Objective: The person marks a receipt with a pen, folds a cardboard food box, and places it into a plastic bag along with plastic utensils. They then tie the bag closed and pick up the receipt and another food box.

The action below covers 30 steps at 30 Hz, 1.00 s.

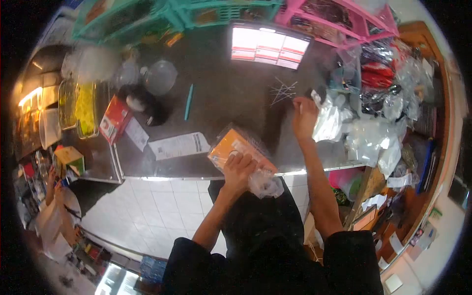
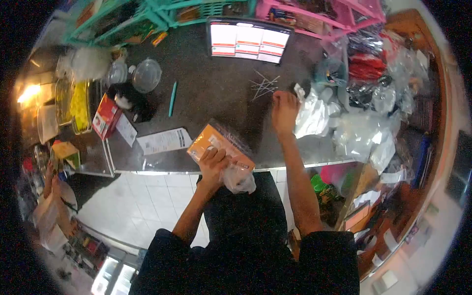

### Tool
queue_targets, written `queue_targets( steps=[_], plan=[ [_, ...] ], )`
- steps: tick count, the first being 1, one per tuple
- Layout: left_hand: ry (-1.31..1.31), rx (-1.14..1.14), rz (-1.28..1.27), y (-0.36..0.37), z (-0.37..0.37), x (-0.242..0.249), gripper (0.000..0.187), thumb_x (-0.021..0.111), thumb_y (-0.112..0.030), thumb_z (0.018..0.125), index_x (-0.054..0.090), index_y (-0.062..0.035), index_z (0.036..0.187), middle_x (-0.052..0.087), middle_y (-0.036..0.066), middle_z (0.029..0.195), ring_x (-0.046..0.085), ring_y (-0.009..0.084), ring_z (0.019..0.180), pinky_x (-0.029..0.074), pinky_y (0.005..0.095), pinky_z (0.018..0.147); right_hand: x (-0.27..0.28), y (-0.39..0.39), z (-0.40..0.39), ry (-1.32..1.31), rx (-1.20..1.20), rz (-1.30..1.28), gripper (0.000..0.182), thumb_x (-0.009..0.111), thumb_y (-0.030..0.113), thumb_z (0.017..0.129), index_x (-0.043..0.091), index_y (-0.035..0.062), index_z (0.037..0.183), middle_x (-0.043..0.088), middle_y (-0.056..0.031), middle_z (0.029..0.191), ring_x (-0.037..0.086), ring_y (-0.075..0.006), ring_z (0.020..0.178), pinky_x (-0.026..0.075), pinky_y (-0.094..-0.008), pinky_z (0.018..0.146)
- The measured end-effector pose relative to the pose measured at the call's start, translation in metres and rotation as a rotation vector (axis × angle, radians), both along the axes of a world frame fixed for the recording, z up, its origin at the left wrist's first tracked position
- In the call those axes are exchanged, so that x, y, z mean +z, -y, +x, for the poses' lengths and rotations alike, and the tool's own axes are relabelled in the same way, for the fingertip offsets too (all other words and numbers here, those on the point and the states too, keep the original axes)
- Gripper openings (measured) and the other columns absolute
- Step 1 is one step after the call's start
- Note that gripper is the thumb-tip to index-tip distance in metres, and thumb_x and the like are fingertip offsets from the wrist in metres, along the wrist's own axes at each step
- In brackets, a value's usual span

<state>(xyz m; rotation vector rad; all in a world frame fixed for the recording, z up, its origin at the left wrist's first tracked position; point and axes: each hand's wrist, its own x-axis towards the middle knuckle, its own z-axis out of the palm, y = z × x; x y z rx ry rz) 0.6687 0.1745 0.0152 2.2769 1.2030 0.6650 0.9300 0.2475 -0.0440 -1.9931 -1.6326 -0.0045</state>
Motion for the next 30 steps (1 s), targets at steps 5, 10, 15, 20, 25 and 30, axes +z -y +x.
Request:
queue_targets(
  steps=[5, 10, 15, 20, 25, 30],
  plan=[
    [0.316, 0.179, -0.276, 0.010, -0.013, -0.021, 0.034, 0.079, -0.024, 0.058, 0.063, -0.0033, 0.080, 0.066, 0.015, 0.084, 0.063, 0.0367, 0.080, 0.046, 0.0466, 0.067, 0.088, 0.014, -0.035, -0.533, 0.043, 0.012, 0.012, 0.060, 0.002, 0.093, 0.069, 0.0051, 0.099, 0.067, -0.0072, 0.091, 0.062, -0.0135, 0.075, 0.048, -0.0261, 0.068],
    [0.284, 0.007, -0.522, -0.011, -0.040, -0.022, 0.035, 0.076, -0.020, 0.064, 0.062, -0.0016, 0.090, 0.064, 0.021, 0.084, 0.062, 0.0414, 0.082, 0.045, 0.0486, 0.069, 0.101, 0.056, -0.081, -0.776, 0.314, -0.377, 0.015, 0.066, 0.003, 0.087, 0.069, 0.0020, 0.102, 0.072, -0.0108, 0.088, 0.066, -0.0166, 0.073, 0.051, -0.0296, 0.066],
    [0.352, -0.181, -0.487, -0.031, -0.048, 0.015, 0.028, 0.073, -0.016, 0.069, 0.067, -0.0009, 0.092, 0.066, 0.016, 0.092, 0.065, 0.0327, 0.085, 0.050, 0.0371, 0.073, 0.103, 0.070, -0.111, -0.762, 0.361, -0.345, 0.017, 0.066, 0.000, 0.083, 0.070, 0.0031, 0.099, 0.070, -0.0134, 0.091, 0.069, -0.0280, 0.079, 0.053, -0.0342, 0.072],
    [0.331, -0.074, -0.213, -0.003, -0.045, 0.001, 0.034, 0.068, -0.008, 0.073, 0.070, -0.0028, 0.106, 0.066, 0.011, 0.095, 0.067, 0.0271, 0.086, 0.053, 0.0328, 0.075, 0.088, 0.064, -0.118, -0.658, 0.465, -0.280, 0.016, 0.065, 0.000, 0.082, 0.070, 0.0029, 0.097, 0.068, -0.0152, 0.094, 0.067, -0.0324, 0.087, 0.054, -0.0360, 0.076],
    [0.084, 0.008, 0.175, 0.008, -0.040, 0.014, 0.039, 0.065, -0.013, 0.073, 0.071, -0.0063, 0.111, 0.066, 0.011, 0.102, 0.063, 0.0254, 0.098, 0.051, 0.0378, 0.085, 0.087, 0.056, -0.116, -0.596, 0.602, -0.233, 0.017, 0.066, -0.003, 0.083, 0.067, 0.0016, 0.100, 0.068, -0.0114, 0.094, 0.069, -0.0216, 0.084, 0.054, -0.0296, 0.072],
    [0.351, 0.034, -0.001, 0.006, -0.038, -0.004, 0.028, 0.062, -0.010, 0.078, 0.069, -0.0038, 0.104, 0.065, 0.014, 0.108, 0.063, 0.0337, 0.101, 0.049, 0.0437, 0.090, 0.057, 0.059, -0.099, -0.657, 0.630, -0.323, 0.029, 0.069, 0.002, 0.080, 0.064, 0.0025, 0.109, 0.066, -0.0143, 0.109, 0.065, -0.0318, 0.101, 0.052, -0.0376, 0.085]
  ],
)
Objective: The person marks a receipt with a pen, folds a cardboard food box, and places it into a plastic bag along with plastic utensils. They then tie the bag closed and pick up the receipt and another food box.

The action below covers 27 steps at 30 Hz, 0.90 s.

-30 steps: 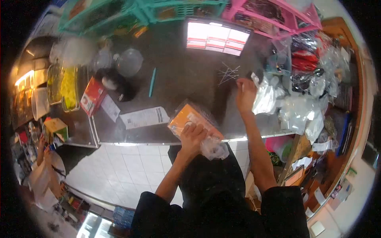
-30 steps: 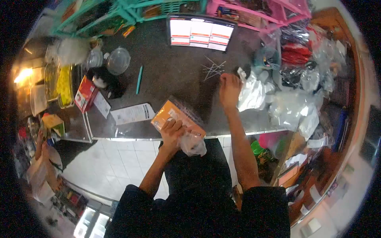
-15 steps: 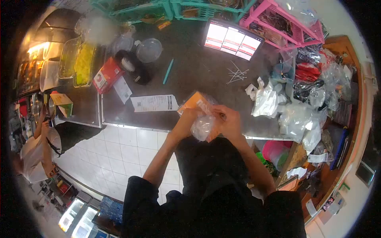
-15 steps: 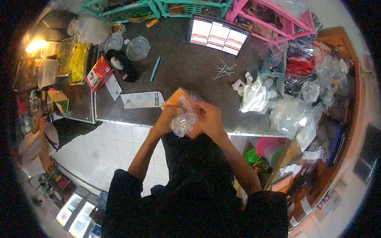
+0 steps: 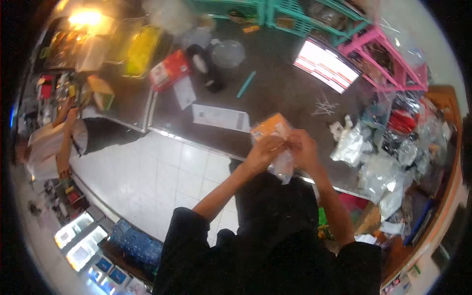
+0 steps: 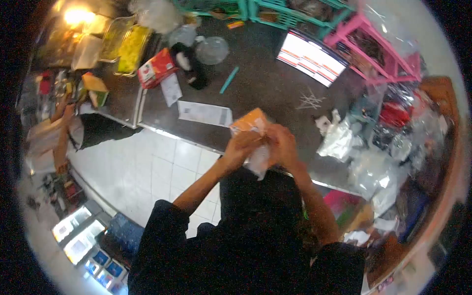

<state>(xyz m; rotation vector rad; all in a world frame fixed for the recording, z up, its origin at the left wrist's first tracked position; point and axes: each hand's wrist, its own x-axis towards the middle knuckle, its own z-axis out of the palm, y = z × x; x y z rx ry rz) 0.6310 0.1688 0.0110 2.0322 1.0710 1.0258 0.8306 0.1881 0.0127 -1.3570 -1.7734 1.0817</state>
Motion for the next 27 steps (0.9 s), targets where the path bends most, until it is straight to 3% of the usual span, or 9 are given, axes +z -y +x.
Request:
queue_targets(
  steps=[4, 7, 10, 12, 15, 19, 22, 23, 27],
  plan=[
    [-0.144, -0.019, -0.095, 0.005, -0.004, 0.001, 0.025, 0.061, -0.007, 0.078, 0.068, -0.0017, 0.101, 0.066, 0.016, 0.103, 0.064, 0.0343, 0.095, 0.051, 0.0420, 0.084, 0.023, 0.008, 0.003, -0.126, -0.020, -0.300, 0.026, 0.070, 0.007, 0.081, 0.064, 0.0034, 0.107, 0.064, -0.0139, 0.101, 0.064, -0.0339, 0.100, 0.052, -0.0407, 0.086],
    [-0.188, -0.059, -0.294, -0.010, -0.001, 0.017, 0.023, 0.066, -0.010, 0.076, 0.068, -0.0025, 0.098, 0.066, 0.016, 0.098, 0.064, 0.0360, 0.091, 0.052, 0.0431, 0.080, 0.024, 0.019, 0.024, 0.333, 0.108, 0.120, 0.024, 0.069, 0.009, 0.081, 0.064, 0.0031, 0.104, 0.061, -0.0138, 0.094, 0.064, -0.0346, 0.093, 0.053, -0.0431, 0.083],
    [-0.478, -0.184, -0.381, -0.047, -0.003, 0.035, 0.033, 0.077, -0.019, 0.067, 0.067, -0.0030, 0.094, 0.066, 0.017, 0.095, 0.064, 0.0373, 0.092, 0.051, 0.0449, 0.081, 0.041, 0.046, 0.012, 0.494, -0.053, 0.157, 0.020, 0.070, 0.009, 0.079, 0.064, 0.0025, 0.097, 0.058, -0.0131, 0.088, 0.063, -0.0340, 0.086, 0.053, -0.0452, 0.078],
    [-0.263, -0.030, -0.321, -0.065, 0.003, -0.016, 0.036, 0.079, -0.016, 0.057, 0.068, -0.0008, 0.087, 0.067, 0.019, 0.093, 0.064, 0.0383, 0.090, 0.050, 0.0430, 0.079, 0.045, 0.055, -0.005, 0.320, -0.120, 0.119, 0.016, 0.070, 0.005, 0.077, 0.064, 0.0037, 0.093, 0.064, -0.0132, 0.089, 0.065, -0.0324, 0.086, 0.053, -0.0367, 0.073],
    [-0.402, -0.240, -0.787, -0.109, 0.009, 0.033, 0.046, 0.082, -0.016, 0.051, 0.069, 0.0026, 0.090, 0.069, 0.022, 0.091, 0.067, 0.0365, 0.090, 0.052, 0.0416, 0.079, 0.043, 0.038, -0.031, 0.066, -0.128, 0.321, 0.021, 0.074, 0.009, 0.075, 0.066, 0.0051, 0.094, 0.066, -0.0124, 0.095, 0.066, -0.0318, 0.087, 0.053, -0.0354, 0.075],
    [-0.568, -0.382, -0.898, -0.131, 0.015, 0.026, 0.068, 0.086, -0.019, 0.054, 0.060, 0.0021, 0.113, 0.069, 0.021, 0.106, 0.069, 0.0309, 0.096, 0.055, 0.0401, 0.080, 0.046, 0.046, -0.043, 0.095, -0.143, 0.154, 0.025, 0.068, 0.007, 0.083, 0.066, 0.0042, 0.108, 0.066, -0.0151, 0.107, 0.066, -0.0311, 0.099, 0.055, -0.0386, 0.082],
    [-0.412, -0.354, -1.156, -0.130, 0.020, 0.025, 0.063, 0.082, -0.011, 0.059, 0.059, 0.0027, 0.117, 0.070, 0.020, 0.099, 0.070, 0.0296, 0.089, 0.056, 0.0381, 0.076, 0.043, 0.056, -0.043, 0.137, -0.222, 0.085, 0.032, 0.067, 0.005, 0.080, 0.066, 0.0036, 0.112, 0.067, -0.0164, 0.103, 0.066, -0.0320, 0.097, 0.055, -0.0387, 0.080],
    [-0.545, -0.406, -0.922, -0.132, 0.022, 0.026, 0.050, 0.078, -0.005, 0.065, 0.061, 0.0052, 0.110, 0.072, 0.019, 0.093, 0.072, 0.0263, 0.081, 0.058, 0.0366, 0.070, 0.048, 0.052, -0.041, 0.208, -0.217, 0.171, 0.033, 0.067, 0.004, 0.079, 0.066, 0.0034, 0.112, 0.067, -0.0167, 0.101, 0.066, -0.0325, 0.095, 0.054, -0.0390, 0.079],
    [-0.425, -0.533, -0.909, -0.134, 0.024, 0.046, 0.029, 0.079, -0.004, 0.065, 0.065, 0.0068, 0.087, 0.071, 0.017, 0.081, 0.072, 0.0209, 0.069, 0.058, 0.0337, 0.057, 0.069, 0.043, -0.050, 0.338, -0.216, 0.208, 0.025, 0.062, 0.001, 0.079, 0.066, 0.0010, 0.103, 0.066, -0.0159, 0.097, 0.066, -0.0339, 0.086, 0.053, -0.0379, 0.073]
  ],
)
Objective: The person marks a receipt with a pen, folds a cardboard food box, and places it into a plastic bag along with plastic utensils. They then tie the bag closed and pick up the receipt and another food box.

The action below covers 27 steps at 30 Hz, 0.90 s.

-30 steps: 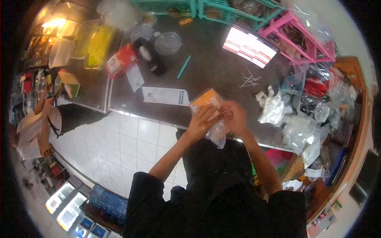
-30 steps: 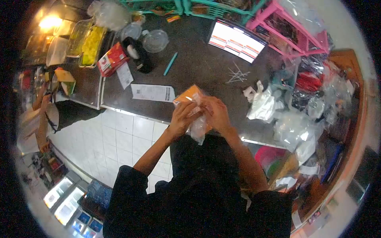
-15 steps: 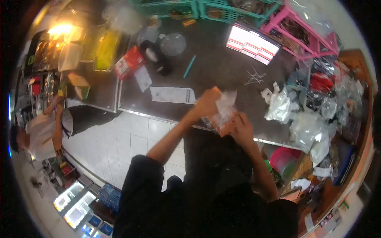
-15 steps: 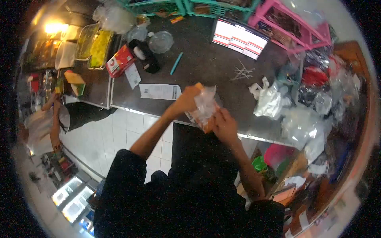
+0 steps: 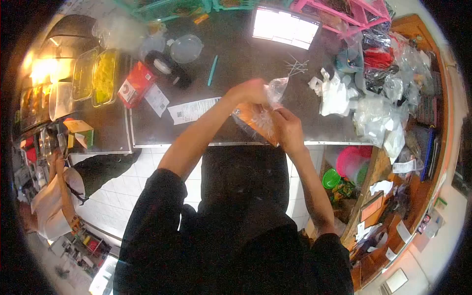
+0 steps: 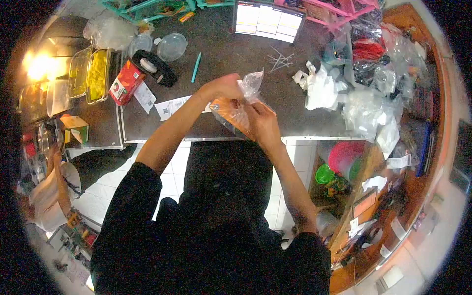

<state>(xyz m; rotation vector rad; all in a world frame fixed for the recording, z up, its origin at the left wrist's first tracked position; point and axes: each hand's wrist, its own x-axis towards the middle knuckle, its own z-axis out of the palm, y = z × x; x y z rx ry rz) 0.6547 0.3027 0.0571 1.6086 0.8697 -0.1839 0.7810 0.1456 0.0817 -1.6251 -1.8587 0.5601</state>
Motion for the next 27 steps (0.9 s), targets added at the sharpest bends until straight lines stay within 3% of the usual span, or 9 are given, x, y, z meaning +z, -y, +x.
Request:
queue_targets(
  steps=[6, 12, 19, 22, 27],
  plan=[
    [-0.102, -0.039, 0.029, 0.000, 0.004, -0.012, 0.028, 0.079, -0.003, 0.064, 0.068, 0.0076, 0.088, 0.071, 0.015, 0.078, 0.072, 0.0205, 0.069, 0.058, 0.0330, 0.058, 0.002, 0.002, -0.004, 0.078, 0.048, 0.031, 0.024, 0.061, 0.001, 0.079, 0.066, 0.0014, 0.103, 0.065, -0.0165, 0.095, 0.065, -0.0351, 0.085, 0.053, -0.0391, 0.072],
    [-0.042, 0.034, -0.137, 0.000, 0.003, -0.014, 0.015, 0.077, -0.001, 0.065, 0.071, 0.0046, 0.078, 0.070, 0.013, 0.072, 0.071, 0.0192, 0.066, 0.057, 0.0335, 0.055, -0.001, -0.002, -0.007, 0.089, 0.050, 0.063, 0.023, 0.060, 0.002, 0.080, 0.065, 0.0020, 0.103, 0.063, -0.0165, 0.092, 0.065, -0.0353, 0.084, 0.052, -0.0412, 0.070],
    [-0.057, 0.030, -0.119, 0.000, 0.006, -0.008, 0.030, 0.076, 0.000, 0.066, 0.065, 0.0104, 0.092, 0.069, 0.016, 0.074, 0.070, 0.0199, 0.062, 0.057, 0.0331, 0.052, -0.006, -0.004, -0.009, 0.140, 0.037, 0.015, 0.018, 0.062, 0.008, 0.083, 0.065, 0.0021, 0.100, 0.063, -0.0164, 0.086, 0.063, -0.0365, 0.075, 0.051, -0.0437, 0.066],
    [-0.029, 0.048, -0.118, 0.003, 0.006, -0.013, 0.036, 0.077, -0.001, 0.066, 0.062, 0.0124, 0.096, 0.068, 0.016, 0.074, 0.069, 0.0198, 0.062, 0.057, 0.0330, 0.051, -0.008, -0.006, -0.018, 0.149, 0.003, 0.001, 0.025, 0.070, 0.010, 0.074, 0.064, 0.0004, 0.097, 0.062, -0.0151, 0.084, 0.064, -0.0339, 0.082, 0.052, -0.0444, 0.071],
    [-0.033, 0.076, -0.031, 0.006, 0.001, -0.005, 0.046, 0.076, -0.001, 0.065, 0.058, 0.0142, 0.105, 0.069, 0.019, 0.084, 0.070, 0.0209, 0.065, 0.057, 0.0333, 0.051, -0.023, -0.003, -0.025, 0.230, -0.046, -0.060, 0.022, 0.063, 0.013, 0.083, 0.062, 0.0014, 0.101, 0.061, -0.0175, 0.093, 0.064, -0.0353, 0.088, 0.052, -0.0448, 0.071]
  ],
)
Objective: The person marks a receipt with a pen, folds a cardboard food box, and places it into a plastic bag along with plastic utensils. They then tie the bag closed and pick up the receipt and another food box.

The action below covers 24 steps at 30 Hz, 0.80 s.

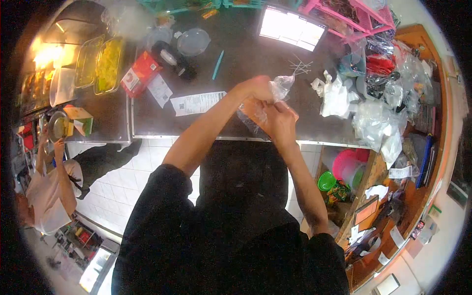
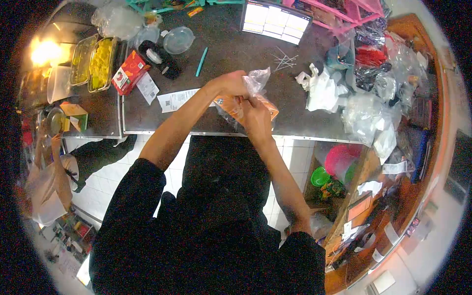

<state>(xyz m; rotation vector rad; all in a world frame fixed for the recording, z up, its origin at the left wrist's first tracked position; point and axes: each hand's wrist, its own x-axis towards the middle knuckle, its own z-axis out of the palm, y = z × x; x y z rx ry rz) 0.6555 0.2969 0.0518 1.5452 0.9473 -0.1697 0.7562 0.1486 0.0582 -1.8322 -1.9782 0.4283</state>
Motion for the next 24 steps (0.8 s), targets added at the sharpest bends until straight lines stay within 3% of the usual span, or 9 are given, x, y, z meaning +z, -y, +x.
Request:
queue_targets(
  steps=[3, 7, 11, 15, 16, 17, 18, 20, 24],
  plan=[
    [0.038, -0.025, -0.033, -0.005, -0.004, -0.023, 0.056, 0.080, -0.006, 0.064, 0.057, 0.0120, 0.112, 0.069, 0.020, 0.092, 0.070, 0.0224, 0.071, 0.058, 0.0352, 0.059, 0.003, 0.002, 0.000, 0.003, 0.016, 0.087, 0.020, 0.063, 0.010, 0.083, 0.062, 0.0031, 0.101, 0.060, -0.0165, 0.102, 0.063, -0.0359, 0.090, 0.052, -0.0428, 0.072],
    [0.238, 0.127, 0.249, 0.009, -0.023, -0.017, 0.053, 0.085, -0.017, 0.061, 0.064, 0.0032, 0.106, 0.071, 0.014, 0.096, 0.069, 0.0195, 0.077, 0.056, 0.0347, 0.071, 0.002, 0.027, 0.019, -0.200, -0.027, 0.141, 0.023, 0.065, 0.002, 0.078, 0.062, 0.0058, 0.100, 0.057, -0.0122, 0.109, 0.062, -0.0339, 0.091, 0.052, -0.0385, 0.075],
    [0.380, 0.233, 0.343, 0.043, -0.038, -0.078, 0.048, 0.084, -0.026, 0.068, 0.067, -0.0056, 0.109, 0.072, 0.010, 0.100, 0.067, 0.0202, 0.088, 0.054, 0.0352, 0.081, -0.008, 0.035, 0.051, -0.413, -0.084, -0.076, 0.018, 0.069, 0.001, 0.078, 0.067, 0.0006, 0.095, 0.064, -0.0126, 0.091, 0.065, -0.0277, 0.074, 0.052, -0.0324, 0.068],
    [0.325, 0.327, 0.333, 0.064, -0.045, -0.014, 0.035, 0.080, -0.019, 0.074, 0.069, -0.0048, 0.104, 0.072, 0.009, 0.099, 0.068, 0.0191, 0.089, 0.054, 0.0332, 0.082, -0.015, 0.018, 0.051, -0.437, -0.241, -0.039, 0.013, 0.069, 0.004, 0.075, 0.071, 0.0044, 0.087, 0.067, -0.0139, 0.077, 0.065, -0.0249, 0.067, 0.051, -0.0342, 0.063],
    [0.614, 0.582, 0.179, 0.080, -0.046, -0.041, 0.030, 0.078, -0.019, 0.076, 0.070, -0.0040, 0.101, 0.072, 0.009, 0.098, 0.069, 0.0185, 0.087, 0.055, 0.0329, 0.078, -0.020, 0.015, 0.050, -0.456, -0.249, -0.034, 0.014, 0.069, 0.005, 0.075, 0.071, 0.0047, 0.089, 0.066, -0.0140, 0.079, 0.065, -0.0236, 0.068, 0.051, -0.0346, 0.063],
    [0.563, 0.600, 0.274, 0.090, -0.046, -0.068, 0.025, 0.076, -0.015, 0.077, 0.070, -0.0037, 0.099, 0.072, 0.008, 0.096, 0.069, 0.0171, 0.084, 0.056, 0.0329, 0.076, -0.019, 0.014, 0.050, -0.567, -0.279, -0.131, 0.016, 0.067, 0.004, 0.076, 0.071, 0.0054, 0.092, 0.066, -0.0143, 0.079, 0.064, -0.0267, 0.067, 0.049, -0.0359, 0.062],
    [0.548, 0.627, 0.369, 0.098, -0.045, -0.067, 0.019, 0.075, -0.011, 0.078, 0.071, -0.0040, 0.095, 0.072, 0.006, 0.092, 0.068, 0.0163, 0.082, 0.056, 0.0332, 0.074, -0.008, 0.002, 0.047, -0.352, -0.126, 0.050, 0.017, 0.065, 0.002, 0.077, 0.070, 0.0054, 0.093, 0.061, -0.0142, 0.074, 0.060, -0.0304, 0.065, 0.048, -0.0379, 0.060],
    [0.731, 0.846, 0.308, 0.118, -0.036, -0.043, 0.032, 0.082, -0.018, 0.071, 0.068, -0.0037, 0.096, 0.071, 0.004, 0.087, 0.066, 0.0127, 0.079, 0.055, 0.0314, 0.073, -0.011, -0.009, 0.049, -0.219, -0.059, -0.014, 0.015, 0.062, 0.001, 0.079, 0.068, 0.0049, 0.092, 0.055, -0.0149, 0.073, 0.057, -0.0338, 0.065, 0.046, -0.0411, 0.059],
    [0.401, 0.617, 0.562, 0.156, -0.029, -0.057, 0.025, 0.073, -0.016, 0.078, 0.067, -0.0026, 0.099, 0.071, 0.007, 0.099, 0.068, 0.0187, 0.090, 0.053, 0.0328, 0.078, -0.016, -0.033, 0.028, -0.220, -0.035, 0.023, 0.013, 0.060, 0.003, 0.083, 0.068, 0.0044, 0.094, 0.055, -0.0148, 0.078, 0.058, -0.0327, 0.066, 0.046, -0.0404, 0.059]
  ],
)
